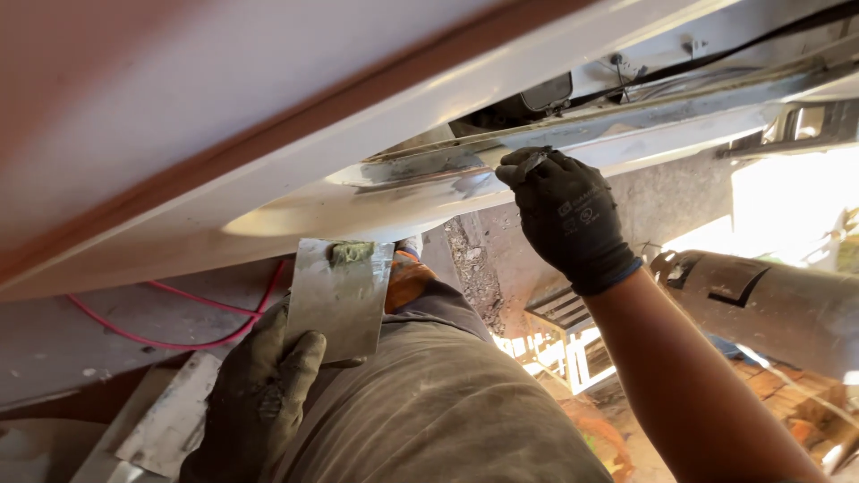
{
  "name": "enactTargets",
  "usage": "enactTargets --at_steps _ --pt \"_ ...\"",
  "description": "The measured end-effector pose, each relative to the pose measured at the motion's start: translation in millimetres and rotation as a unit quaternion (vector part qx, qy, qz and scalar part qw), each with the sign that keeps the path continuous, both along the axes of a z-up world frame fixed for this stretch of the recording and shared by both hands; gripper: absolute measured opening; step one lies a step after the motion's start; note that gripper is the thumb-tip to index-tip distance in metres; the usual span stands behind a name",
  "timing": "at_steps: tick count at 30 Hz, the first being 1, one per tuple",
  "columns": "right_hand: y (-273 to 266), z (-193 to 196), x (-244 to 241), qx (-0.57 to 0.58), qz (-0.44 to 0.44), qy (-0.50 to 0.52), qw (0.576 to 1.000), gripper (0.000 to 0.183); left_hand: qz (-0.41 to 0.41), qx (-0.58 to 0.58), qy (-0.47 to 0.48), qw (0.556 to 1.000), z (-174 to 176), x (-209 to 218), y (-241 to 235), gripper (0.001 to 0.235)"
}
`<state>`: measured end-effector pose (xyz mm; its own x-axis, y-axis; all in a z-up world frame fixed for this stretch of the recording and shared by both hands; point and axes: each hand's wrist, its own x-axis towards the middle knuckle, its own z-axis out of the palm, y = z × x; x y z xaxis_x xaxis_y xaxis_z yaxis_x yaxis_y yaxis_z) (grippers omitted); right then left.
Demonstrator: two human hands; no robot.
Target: The person applies a greenish body filler to the lower frame of a car door using a putty knife. They spread the filler along the metal edge, then scrape excess material from the knife onto a metal sheet before continuing to apply more filler to the door frame.
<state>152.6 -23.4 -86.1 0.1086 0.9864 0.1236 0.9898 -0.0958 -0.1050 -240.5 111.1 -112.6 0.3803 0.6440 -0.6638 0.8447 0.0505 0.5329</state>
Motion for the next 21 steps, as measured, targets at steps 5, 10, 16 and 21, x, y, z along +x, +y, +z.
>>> enactTargets --at_steps 5,10,16,21 --pt "9 -1 -10 -0.034 -0.052 -0.056 0.996 0.026 -0.001 -0.065 -0.017 0.998 10 13 7 0.064" --pt "-3 -28 -18 -0.006 -0.082 0.045 0.996 0.038 -0.005 -0.085 -0.036 0.996 14 18 15 0.058" --pt "-19 -51 -25 -0.04 -0.126 0.058 0.99 0.05 -0.041 0.039 -0.187 0.981 -13 7 6 0.06" --pt "-24 -49 -29 -0.06 -0.149 0.06 0.985 0.044 -0.014 -0.102 -0.133 0.986 11 20 20 0.06"
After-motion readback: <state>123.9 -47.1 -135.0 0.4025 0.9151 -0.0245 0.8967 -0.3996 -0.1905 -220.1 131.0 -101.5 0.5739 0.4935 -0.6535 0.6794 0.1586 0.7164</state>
